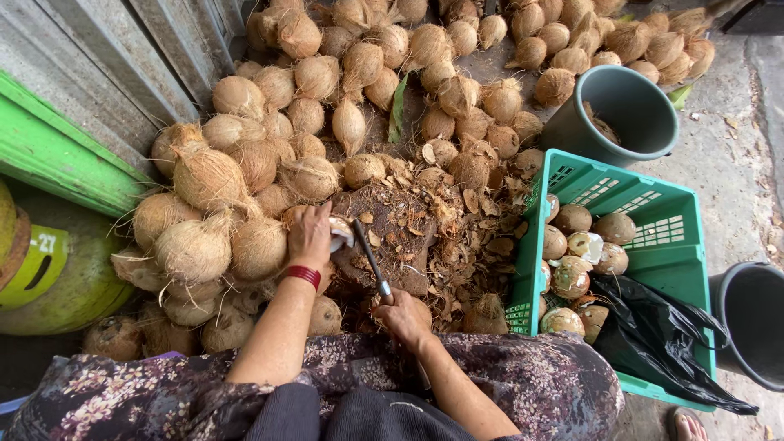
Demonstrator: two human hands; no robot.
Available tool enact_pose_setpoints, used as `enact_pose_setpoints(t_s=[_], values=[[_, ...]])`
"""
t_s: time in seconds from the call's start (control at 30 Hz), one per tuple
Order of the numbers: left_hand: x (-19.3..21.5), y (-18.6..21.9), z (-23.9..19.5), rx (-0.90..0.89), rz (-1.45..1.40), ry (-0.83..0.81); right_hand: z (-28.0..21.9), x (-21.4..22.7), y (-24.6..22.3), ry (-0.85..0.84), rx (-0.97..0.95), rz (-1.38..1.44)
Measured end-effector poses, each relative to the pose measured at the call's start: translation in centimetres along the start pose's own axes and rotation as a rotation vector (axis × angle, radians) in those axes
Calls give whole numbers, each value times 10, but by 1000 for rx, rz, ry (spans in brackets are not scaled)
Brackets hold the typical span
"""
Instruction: The person uses a machete to peel the husk off coconuts and then cracks them open. They place the cracked coconuts into a green crate while working on a wooden stump surrounded by a large pile of coconuts.
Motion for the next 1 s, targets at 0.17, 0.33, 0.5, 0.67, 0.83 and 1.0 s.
enact_pose_setpoints(t_s=[0.17, 0.33, 0.5, 0.67, 0.83, 1.0], values=[[-9, -12, 3, -70, 85, -144, -26, 11, -24, 51, -21, -12], [-26, -14, 9, -284, 90, 20, -46, 27, -50, -72, 166, 444], [-22, -15, 5, -151, 30, -130, -27, 19, -53, 36, 254, 352], [-1, -1, -5, -88, 101, -238, 3, -11, -25, -64, 65, 214], [-10, -5, -14, -77, -45, -69, -8, -9, -10, -106, -21, 183], [-5, 7, -22, -302, 383, 330, -32, 8, -40, -108, -20, 238]])
Point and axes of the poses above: each hand's wrist, its own z-axis towards the middle knuckle, its own x-axis out of the back of the hand, y = z × x, the point moved 7 cm from there along z, towards the middle knuckle, and after that the axes turned 9 degrees about -x, right-handed, at the moved point
